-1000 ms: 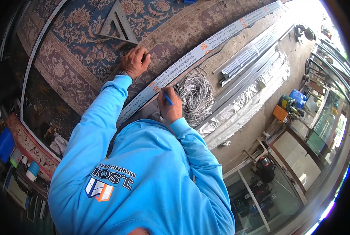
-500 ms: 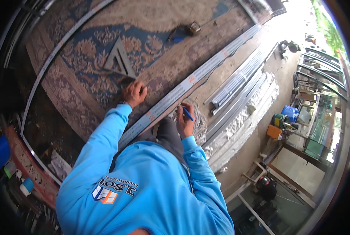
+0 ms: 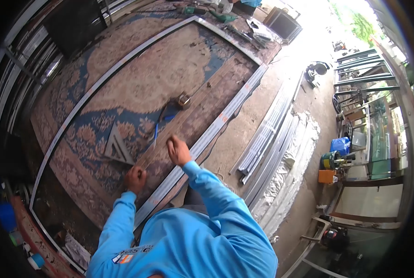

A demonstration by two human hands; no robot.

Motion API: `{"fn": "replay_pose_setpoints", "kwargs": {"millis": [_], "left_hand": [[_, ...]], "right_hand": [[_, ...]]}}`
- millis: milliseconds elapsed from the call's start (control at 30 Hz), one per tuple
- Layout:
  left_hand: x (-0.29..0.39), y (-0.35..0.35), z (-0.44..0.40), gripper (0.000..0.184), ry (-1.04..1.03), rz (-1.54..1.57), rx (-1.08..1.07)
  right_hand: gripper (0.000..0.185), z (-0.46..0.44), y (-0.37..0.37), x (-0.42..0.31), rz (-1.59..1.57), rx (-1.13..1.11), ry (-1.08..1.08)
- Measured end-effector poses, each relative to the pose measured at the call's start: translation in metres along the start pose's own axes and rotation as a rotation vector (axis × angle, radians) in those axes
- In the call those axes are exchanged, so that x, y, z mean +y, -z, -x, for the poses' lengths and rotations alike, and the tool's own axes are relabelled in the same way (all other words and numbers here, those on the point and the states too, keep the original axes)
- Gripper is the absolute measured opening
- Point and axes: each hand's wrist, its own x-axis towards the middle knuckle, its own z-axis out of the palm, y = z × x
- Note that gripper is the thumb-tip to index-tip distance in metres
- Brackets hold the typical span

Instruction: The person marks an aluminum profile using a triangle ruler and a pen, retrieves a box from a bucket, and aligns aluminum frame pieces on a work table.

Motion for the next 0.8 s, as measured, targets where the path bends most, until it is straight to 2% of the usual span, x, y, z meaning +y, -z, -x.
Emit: {"fn": "replay_pose_setpoints", "kwargs": {"millis": [67,133,167,233,300,400,467,567,667,700,800], "left_hand": [[0.003,-0.004,-0.002,0.029,0.103,0.023,-0.01],[0.011,-0.005,-0.007,0.029,0.196,-0.025,-0.046],[0.018,-0.008,-0.013,0.031,0.225,-0.056,-0.046],[0.022,-0.009,-0.019,0.034,0.272,-0.123,-0.065],[0.02,-0.015,-0.02,0.036,0.309,-0.174,-0.089],[0.031,-0.02,-0.021,0.036,0.424,-0.162,-0.072],[0.037,-0.023,-0.025,0.035,0.479,-0.137,-0.068],[0.04,-0.018,-0.029,0.039,0.521,-0.058,-0.035],[0.045,-0.017,-0.034,0.04,0.567,-0.054,-0.035],[0.054,-0.02,-0.037,0.036,0.559,-0.099,-0.025],[0.1,-0.061,-0.07,0.033,0.457,0.126,0.333]], "right_hand": [[0.029,0.009,0.038,0.022,-0.001,-0.099,-0.12],[0.045,0.007,0.085,0.032,0.05,-0.21,-0.394],[0.045,0.01,0.103,0.047,-0.005,-0.104,-0.414],[0.036,0.011,0.143,0.1,-0.113,-0.033,-0.508],[0.027,0.003,0.185,0.136,-0.015,0.071,-0.334],[0.026,-0.026,0.249,0.16,0.039,0.123,-0.299],[0.025,-0.047,0.283,0.165,-0.065,0.186,-0.374],[0.024,-0.07,0.325,0.159,-0.323,0.274,-0.307],[0.038,-0.076,0.362,0.137,-0.287,0.274,-0.233],[0.041,-0.077,0.378,0.127,-0.272,0.221,-0.315],[0.041,-0.08,0.401,0.141,-0.308,0.253,-0.35]]}}
